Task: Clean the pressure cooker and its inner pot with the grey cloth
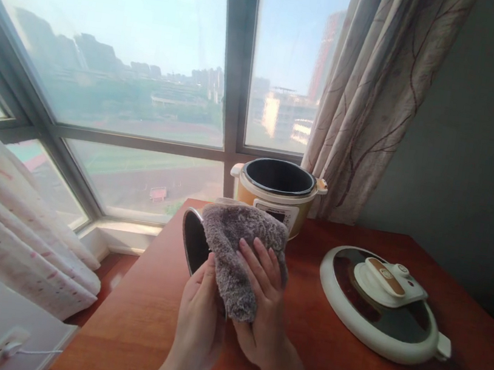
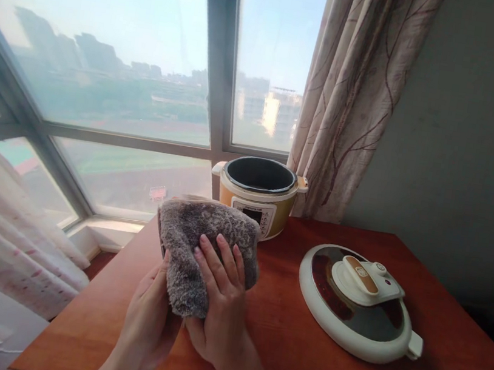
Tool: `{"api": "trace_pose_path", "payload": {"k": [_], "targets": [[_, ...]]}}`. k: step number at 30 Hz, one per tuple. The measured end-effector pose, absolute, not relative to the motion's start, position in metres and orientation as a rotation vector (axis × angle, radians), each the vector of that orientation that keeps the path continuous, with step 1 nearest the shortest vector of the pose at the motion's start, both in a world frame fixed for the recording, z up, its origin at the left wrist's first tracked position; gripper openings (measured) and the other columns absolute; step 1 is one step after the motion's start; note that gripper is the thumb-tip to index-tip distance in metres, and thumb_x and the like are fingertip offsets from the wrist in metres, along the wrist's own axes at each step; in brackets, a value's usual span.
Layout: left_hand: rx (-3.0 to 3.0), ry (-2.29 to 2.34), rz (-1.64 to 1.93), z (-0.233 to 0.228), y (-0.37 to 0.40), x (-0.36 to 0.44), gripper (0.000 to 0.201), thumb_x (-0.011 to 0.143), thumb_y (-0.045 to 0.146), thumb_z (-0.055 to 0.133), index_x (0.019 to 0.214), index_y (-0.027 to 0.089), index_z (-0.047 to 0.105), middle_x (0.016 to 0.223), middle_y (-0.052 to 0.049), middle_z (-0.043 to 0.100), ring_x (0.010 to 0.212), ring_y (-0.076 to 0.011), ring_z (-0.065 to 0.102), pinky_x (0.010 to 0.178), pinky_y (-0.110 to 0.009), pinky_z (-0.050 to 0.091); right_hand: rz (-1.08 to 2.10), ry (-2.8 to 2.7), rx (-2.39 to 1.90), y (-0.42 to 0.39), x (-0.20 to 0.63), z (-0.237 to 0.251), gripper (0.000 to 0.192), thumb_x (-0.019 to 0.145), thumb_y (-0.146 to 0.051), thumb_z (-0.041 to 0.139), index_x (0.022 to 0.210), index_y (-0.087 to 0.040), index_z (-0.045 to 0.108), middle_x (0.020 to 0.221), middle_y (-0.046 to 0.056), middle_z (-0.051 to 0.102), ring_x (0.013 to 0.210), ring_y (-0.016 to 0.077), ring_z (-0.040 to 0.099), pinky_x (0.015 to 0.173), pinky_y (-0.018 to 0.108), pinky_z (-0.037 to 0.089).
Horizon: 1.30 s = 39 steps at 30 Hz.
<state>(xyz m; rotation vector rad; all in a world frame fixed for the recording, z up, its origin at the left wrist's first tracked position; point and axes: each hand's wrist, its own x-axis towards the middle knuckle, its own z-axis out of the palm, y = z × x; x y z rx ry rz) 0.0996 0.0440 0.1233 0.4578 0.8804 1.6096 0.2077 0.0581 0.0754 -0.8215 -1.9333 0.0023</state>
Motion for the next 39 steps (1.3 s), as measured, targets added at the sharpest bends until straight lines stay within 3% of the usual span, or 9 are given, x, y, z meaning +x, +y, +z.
{"api": "trace_pose_path", "payload": {"k": [4,8,14,19,24,31,34,39], "targets": [[0.418,0.841,1.537,0.131,0.051,0.095,0.048,0.075,0.048,0.082,0.109,0.014,0.075,0.096,-0.01,0.08,0.098,-0.0281,0.074,0.089,-0.039,0.06,-0.089,-1.744,-0.942,0.042,0.189,0.018,0.061,0.097,-0.032,0.036,0.156,-0.02,0.032,0.158,0.012,0.044,0.152,0.034,0.026,0.118,0.066,0.027],[0.46,0.836,1.504,0.134,0.051,0.095,0.047,0.078,0.048,0.078,0.113,0.016,0.073,0.098,-0.009,0.079,0.099,-0.0277,0.074,0.088,-0.039,0.06,-0.111,-1.623,-1.019,0.044,0.176,-0.002,0.067,0.094,-0.031,0.041,0.159,-0.022,0.026,0.159,0.013,0.041,0.152,0.0351,0.027,0.119,0.067,0.027],[0.656,0.881,1.463,0.129,0.047,0.092,0.051,0.074,0.037,0.085,0.12,0.019,0.071,0.101,-0.006,0.078,0.099,-0.0241,0.073,0.09,-0.031,0.057,-0.082,-1.564,-0.99,0.056,0.179,0.03,0.069,0.092,-0.038,0.045,0.156,-0.018,0.028,0.156,0.019,0.041,0.148,0.0415,0.032,0.113,0.072,0.031],[0.769,0.858,1.436,0.123,0.046,0.087,0.049,0.08,0.037,0.08,0.125,0.02,0.07,0.109,-0.008,0.077,0.107,-0.0254,0.07,0.094,-0.031,0.054,-0.132,-1.631,-0.97,0.07,0.189,0.069,0.062,0.094,-0.032,0.041,0.153,-0.016,0.033,0.155,0.017,0.045,0.149,0.0358,0.033,0.117,0.064,0.029],[0.929,0.867,1.38,0.118,0.035,0.084,0.042,0.083,0.036,0.077,0.123,0.021,0.073,0.115,-0.009,0.076,0.111,-0.0272,0.068,0.1,-0.032,0.051,-0.052,-1.655,-1.036,0.096,0.203,0.11,0.057,0.092,-0.032,0.05,0.147,-0.019,0.045,0.148,0.014,0.054,0.142,0.0323,0.045,0.116,0.056,0.035],[1.238,0.978,1.295,0.108,0.02,0.084,0.042,0.091,0.042,0.067,0.127,0.02,0.071,0.104,-0.011,0.077,0.094,-0.0272,0.071,0.082,-0.03,0.057,0.318,-1.636,-1.13,0.121,0.218,0.138,0.042,0.093,-0.031,0.053,0.131,-0.016,0.063,0.135,0.015,0.065,0.128,0.0299,0.059,0.112,0.047,0.044],[1.563,1.079,1.189,0.085,0.018,0.076,0.038,0.094,0.038,0.061,0.127,0.02,0.071,0.102,-0.011,0.076,0.096,-0.0278,0.069,0.091,-0.036,0.056,0.323,-1.63,-1.161,0.119,0.218,0.139,0.045,0.093,-0.031,0.054,0.135,-0.018,0.061,0.137,0.014,0.064,0.129,0.0305,0.058,0.113,0.049,0.043],[2.034,1.052,0.846,0.042,0.022,0.056,0.038,0.096,0.032,0.056,0.13,0.021,0.066,0.123,-0.014,0.071,0.116,-0.0287,0.065,0.106,-0.039,0.05,0.28,-1.629,-1.171,0.115,0.213,0.134,0.054,0.088,-0.034,0.062,0.139,-0.015,0.057,0.139,0.016,0.062,0.13,0.031,0.057,0.114,0.048,0.043]]}}
